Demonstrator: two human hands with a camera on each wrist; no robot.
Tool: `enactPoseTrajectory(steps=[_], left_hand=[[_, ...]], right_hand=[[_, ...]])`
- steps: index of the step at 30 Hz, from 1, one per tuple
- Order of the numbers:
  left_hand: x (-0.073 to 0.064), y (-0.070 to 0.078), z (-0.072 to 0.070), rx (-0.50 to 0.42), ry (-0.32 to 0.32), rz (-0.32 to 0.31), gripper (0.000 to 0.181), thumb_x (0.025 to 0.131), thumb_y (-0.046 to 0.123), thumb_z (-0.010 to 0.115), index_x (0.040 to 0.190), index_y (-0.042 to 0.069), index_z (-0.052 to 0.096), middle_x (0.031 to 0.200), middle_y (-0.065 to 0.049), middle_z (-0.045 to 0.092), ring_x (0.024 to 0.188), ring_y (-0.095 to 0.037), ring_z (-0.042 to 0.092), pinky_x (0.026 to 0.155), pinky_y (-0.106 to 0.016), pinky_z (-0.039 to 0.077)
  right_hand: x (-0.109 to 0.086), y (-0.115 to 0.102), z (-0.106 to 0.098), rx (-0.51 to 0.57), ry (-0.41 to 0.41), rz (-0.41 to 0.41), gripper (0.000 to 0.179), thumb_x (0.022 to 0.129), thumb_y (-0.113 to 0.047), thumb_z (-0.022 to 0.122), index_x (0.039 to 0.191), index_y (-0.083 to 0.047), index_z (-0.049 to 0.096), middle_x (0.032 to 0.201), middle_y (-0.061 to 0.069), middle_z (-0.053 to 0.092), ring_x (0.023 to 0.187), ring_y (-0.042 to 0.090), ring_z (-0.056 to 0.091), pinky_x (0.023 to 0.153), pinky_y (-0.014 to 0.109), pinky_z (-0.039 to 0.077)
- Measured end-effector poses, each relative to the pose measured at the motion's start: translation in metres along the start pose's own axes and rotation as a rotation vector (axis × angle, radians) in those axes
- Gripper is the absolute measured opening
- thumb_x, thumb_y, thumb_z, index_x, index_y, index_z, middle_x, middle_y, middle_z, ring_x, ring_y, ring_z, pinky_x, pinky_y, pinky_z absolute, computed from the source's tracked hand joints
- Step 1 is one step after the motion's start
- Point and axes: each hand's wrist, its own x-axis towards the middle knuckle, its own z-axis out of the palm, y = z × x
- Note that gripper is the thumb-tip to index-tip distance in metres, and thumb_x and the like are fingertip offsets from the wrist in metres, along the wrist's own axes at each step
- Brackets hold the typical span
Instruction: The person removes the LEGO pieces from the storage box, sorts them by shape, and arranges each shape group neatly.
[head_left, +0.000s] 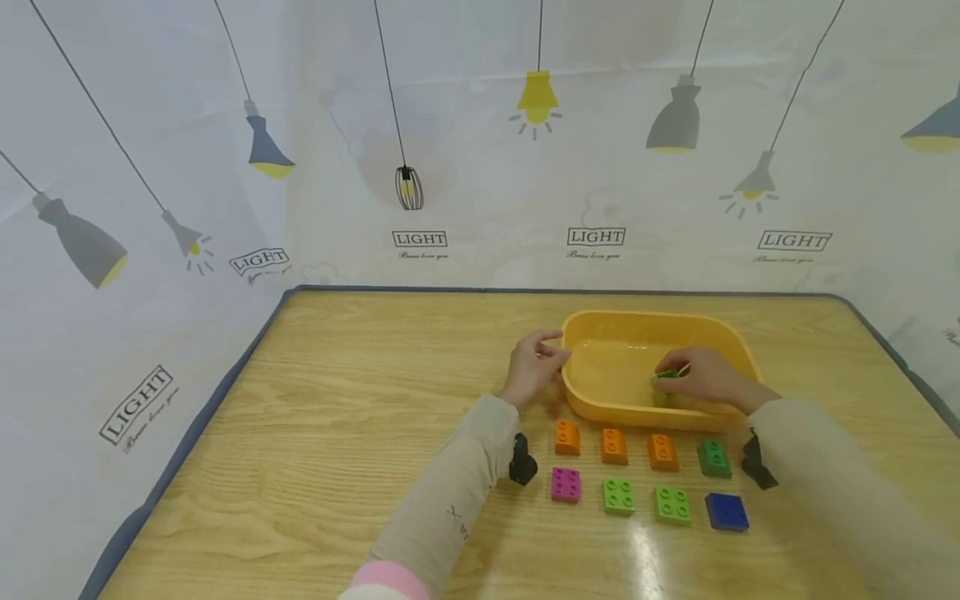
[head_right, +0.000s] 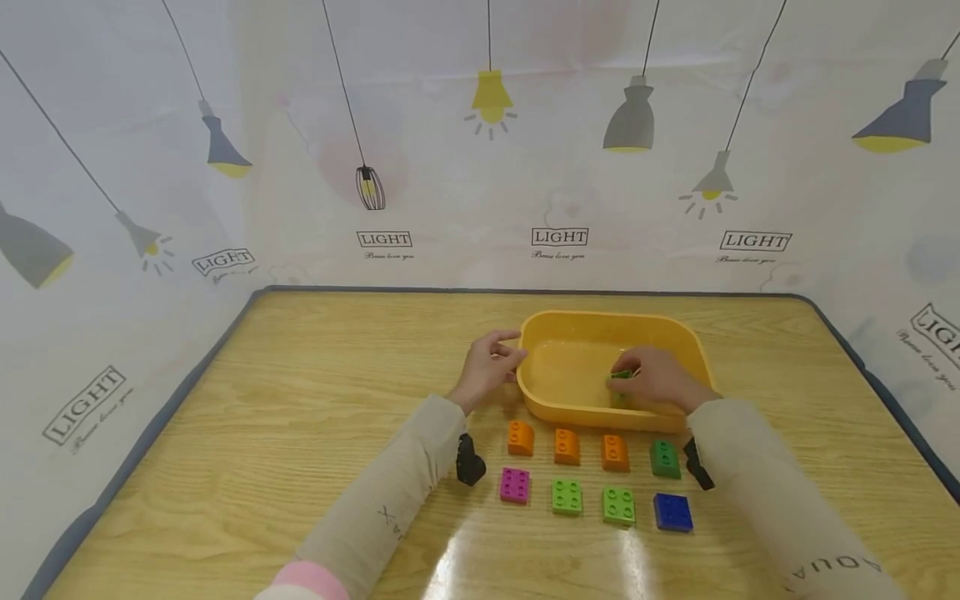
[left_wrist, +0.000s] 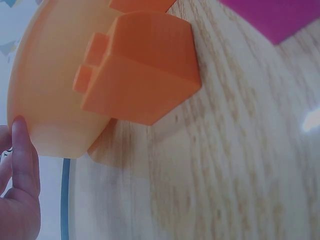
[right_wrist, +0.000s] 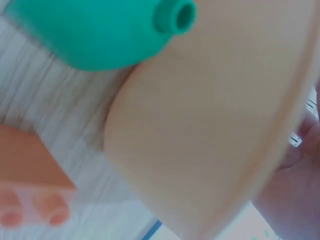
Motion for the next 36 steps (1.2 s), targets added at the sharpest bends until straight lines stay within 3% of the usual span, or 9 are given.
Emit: enactPoseTrajectory(steps=[7, 15, 18, 23, 26, 31, 36], left_hand=[[0.001, -0.002, 0.0, -0.004, -0.005, -0.01, 0.035, 0.083, 0.01, 0.062, 0.117, 0.007, 0.056, 0.082, -0.007, 0.058, 0.061, -0.014, 0.057, 0.061, -0.036, 0.055], [0.001, -0.001, 0.001, 0.0, -0.006, -0.009, 0.035, 0.083, 0.01, 0.062, 0.117, 0.006, 0.056, 0.083, -0.008, 0.059, 0.061, -0.014, 0.057, 0.06, -0.034, 0.055], [0.0, 0.0, 0.001, 0.0, -0.002, -0.009, 0.034, 0.083, 0.01, 0.063, 0.116, 0.007, 0.056, 0.083, -0.008, 0.059, 0.061, -0.014, 0.057, 0.059, -0.033, 0.055], [-0.001, 0.001, 0.001, -0.008, 0.002, -0.002, 0.034, 0.083, 0.01, 0.063, 0.116, 0.006, 0.057, 0.083, -0.008, 0.059, 0.061, -0.014, 0.056, 0.059, -0.034, 0.055], [-0.002, 0.001, 0.001, -0.012, 0.0, -0.005, 0.034, 0.083, 0.01, 0.063, 0.116, 0.006, 0.056, 0.083, -0.008, 0.058, 0.06, -0.014, 0.056, 0.06, -0.034, 0.055], [-0.001, 0.0, 0.001, 0.0, 0.004, -0.005, 0.035, 0.083, 0.011, 0.063, 0.117, 0.007, 0.056, 0.082, -0.007, 0.059, 0.06, -0.014, 0.057, 0.059, -0.033, 0.055], [-0.001, -0.001, 0.002, 0.001, 0.002, -0.006, 0.035, 0.083, 0.012, 0.063, 0.117, 0.007, 0.056, 0.083, -0.008, 0.059, 0.061, -0.014, 0.057, 0.06, -0.034, 0.055]], right_hand=[[-0.019, -0.018, -0.013, 0.026, 0.092, 0.0, 0.03, 0.083, -0.02, 0.063, 0.099, 0.004, 0.061, 0.097, 0.019, 0.06, 0.082, 0.032, 0.057, 0.068, 0.041, 0.051], [-0.051, -0.024, -0.027, 0.047, 0.143, 0.02, 0.031, 0.085, -0.028, 0.061, 0.105, -0.004, 0.06, 0.104, 0.015, 0.057, 0.089, 0.032, 0.056, 0.068, 0.038, 0.051], [-0.065, -0.023, -0.029, 0.075, 0.154, 0.015, 0.031, 0.084, -0.024, 0.062, 0.106, -0.002, 0.06, 0.105, 0.016, 0.056, 0.088, 0.027, 0.057, 0.065, 0.029, 0.051], [-0.092, -0.016, -0.022, 0.113, 0.145, 0.036, 0.028, 0.084, -0.02, 0.062, 0.105, -0.002, 0.06, 0.106, 0.016, 0.055, 0.083, 0.006, 0.055, 0.061, 0.021, 0.051], [-0.109, -0.008, -0.015, 0.111, 0.168, 0.024, 0.024, 0.082, -0.015, 0.064, 0.103, -0.003, 0.061, 0.103, 0.005, 0.058, 0.079, -0.003, 0.052, 0.061, 0.02, 0.051], [-0.133, 0.006, -0.002, 0.134, 0.22, -0.018, 0.023, 0.079, -0.006, 0.066, 0.1, 0.0, 0.06, 0.097, -0.02, 0.055, 0.079, -0.005, 0.052, 0.059, 0.019, 0.051], [-0.147, 0.017, 0.013, 0.152, 0.23, 0.024, 0.024, 0.078, -0.006, 0.067, 0.099, 0.002, 0.06, 0.095, -0.025, 0.053, 0.078, -0.005, 0.052, 0.059, 0.019, 0.05]])
